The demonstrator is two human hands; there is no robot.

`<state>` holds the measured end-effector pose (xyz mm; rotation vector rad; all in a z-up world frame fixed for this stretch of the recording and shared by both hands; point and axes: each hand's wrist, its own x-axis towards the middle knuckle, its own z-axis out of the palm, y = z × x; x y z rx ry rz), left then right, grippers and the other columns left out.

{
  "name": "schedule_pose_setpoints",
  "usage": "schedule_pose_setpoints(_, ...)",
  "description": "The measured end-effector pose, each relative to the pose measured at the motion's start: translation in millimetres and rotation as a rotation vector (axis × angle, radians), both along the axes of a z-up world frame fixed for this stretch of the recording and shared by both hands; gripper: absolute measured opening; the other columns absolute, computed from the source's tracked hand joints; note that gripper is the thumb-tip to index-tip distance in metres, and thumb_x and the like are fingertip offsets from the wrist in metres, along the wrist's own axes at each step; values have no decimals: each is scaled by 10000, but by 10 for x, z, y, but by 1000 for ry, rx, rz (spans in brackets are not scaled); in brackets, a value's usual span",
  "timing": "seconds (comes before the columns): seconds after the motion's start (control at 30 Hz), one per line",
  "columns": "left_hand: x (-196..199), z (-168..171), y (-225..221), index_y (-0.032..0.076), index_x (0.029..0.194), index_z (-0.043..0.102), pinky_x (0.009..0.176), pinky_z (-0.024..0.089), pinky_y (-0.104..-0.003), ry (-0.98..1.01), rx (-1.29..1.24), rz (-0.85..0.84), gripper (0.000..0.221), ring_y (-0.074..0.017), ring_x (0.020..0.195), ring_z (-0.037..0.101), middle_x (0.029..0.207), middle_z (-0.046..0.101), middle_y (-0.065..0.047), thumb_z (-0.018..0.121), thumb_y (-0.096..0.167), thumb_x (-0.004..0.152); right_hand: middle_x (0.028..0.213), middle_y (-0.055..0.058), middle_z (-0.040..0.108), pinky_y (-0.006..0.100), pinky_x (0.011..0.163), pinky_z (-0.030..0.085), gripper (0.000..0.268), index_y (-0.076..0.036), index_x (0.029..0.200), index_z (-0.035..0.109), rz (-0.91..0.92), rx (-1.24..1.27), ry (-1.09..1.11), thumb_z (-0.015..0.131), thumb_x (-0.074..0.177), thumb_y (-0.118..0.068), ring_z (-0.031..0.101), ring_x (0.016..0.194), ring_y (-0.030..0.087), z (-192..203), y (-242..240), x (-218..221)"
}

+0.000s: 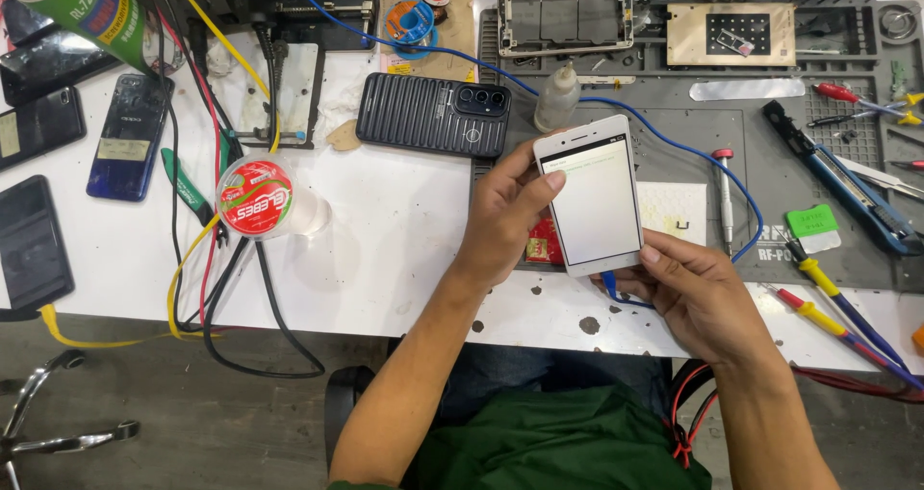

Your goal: Checking the power and charging status of a mobile phone and then reassembling it by screwing in internal components.

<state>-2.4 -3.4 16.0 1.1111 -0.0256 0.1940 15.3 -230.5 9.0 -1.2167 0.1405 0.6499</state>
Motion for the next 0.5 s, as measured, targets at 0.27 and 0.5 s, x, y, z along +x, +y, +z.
schedule_pose_setpoints(0.27, 4, -55, 55, -15, 1473, 503, 1076, 526, -382, -47, -163, -145, 552, -290, 1274, 614, 1367, 644, -170, 534, 298, 1020, 1315, 286, 676, 470, 918, 585, 376, 110, 1309, 623, 19, -5, -24, 529, 960, 4, 665, 1101, 384, -52, -37, 14)
schedule_pose_setpoints(0.5, -10, 4, 45, -16, 1539, 430, 1110, 526, -369, -46, -168, -179, 617, -287, 1326, 587, 1416, 607, -173, 603, 237, 1003, 1306, 309, 671, 483, 940, 587, 386, 132, 1313, 608, 32, 7, -44, 518, 960, 4, 675, 1072, 409, -30, -19, 9)
